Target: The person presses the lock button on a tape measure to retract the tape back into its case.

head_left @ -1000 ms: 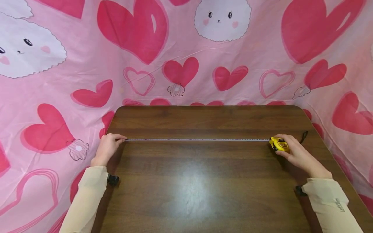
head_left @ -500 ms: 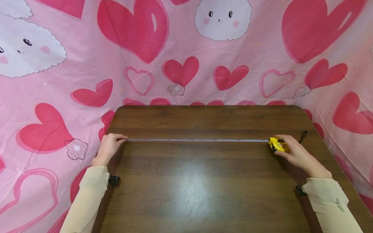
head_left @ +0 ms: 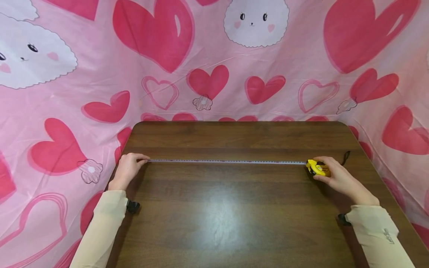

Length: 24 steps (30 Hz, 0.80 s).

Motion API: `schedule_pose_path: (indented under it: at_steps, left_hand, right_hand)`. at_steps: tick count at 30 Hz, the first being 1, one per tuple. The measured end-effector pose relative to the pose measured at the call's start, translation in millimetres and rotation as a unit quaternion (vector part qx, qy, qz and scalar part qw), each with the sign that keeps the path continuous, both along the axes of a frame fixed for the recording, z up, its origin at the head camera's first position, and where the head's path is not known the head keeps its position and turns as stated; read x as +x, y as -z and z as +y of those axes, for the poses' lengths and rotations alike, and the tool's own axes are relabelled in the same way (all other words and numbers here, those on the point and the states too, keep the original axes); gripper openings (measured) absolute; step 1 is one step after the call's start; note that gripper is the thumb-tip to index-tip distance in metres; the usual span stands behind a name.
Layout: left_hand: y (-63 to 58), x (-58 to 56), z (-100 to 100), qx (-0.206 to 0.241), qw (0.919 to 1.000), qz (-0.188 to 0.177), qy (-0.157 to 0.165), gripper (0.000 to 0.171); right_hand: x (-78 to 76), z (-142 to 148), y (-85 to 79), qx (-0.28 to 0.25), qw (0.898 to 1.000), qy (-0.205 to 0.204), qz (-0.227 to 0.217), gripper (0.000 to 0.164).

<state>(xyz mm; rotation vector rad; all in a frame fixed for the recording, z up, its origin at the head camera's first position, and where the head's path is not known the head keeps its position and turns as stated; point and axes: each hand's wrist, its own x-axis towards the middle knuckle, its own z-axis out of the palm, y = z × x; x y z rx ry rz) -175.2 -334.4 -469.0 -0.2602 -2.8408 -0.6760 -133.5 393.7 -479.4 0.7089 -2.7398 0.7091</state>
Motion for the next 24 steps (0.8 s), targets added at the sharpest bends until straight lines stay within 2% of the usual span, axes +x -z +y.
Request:
schedule_pose_path:
  at_steps: [10, 18, 24]
  left_hand:
    - [2.4, -2.4, 3.2, 0.011, 0.9999, -0.008, -0.008, 0.011]
    - [2.9, -1.9, 5.7, 0.009, 0.9999, -0.013, -0.005, 0.011]
    - [2.4, -0.6, 9.0, 0.009, 0.9997, -0.021, -0.009, 0.011]
  right_hand:
    - [0.1, -1.7, -2.4, 0.001, 0.999, 0.01, -0.032, 0.064]
    - [-0.1, -4.6, -3.3, 0.003, 1.0, 0.01, -0.018, 0.066]
    - [1.3, -6.2, -4.5, 0.005, 0.999, 0.015, -0.036, 0.065]
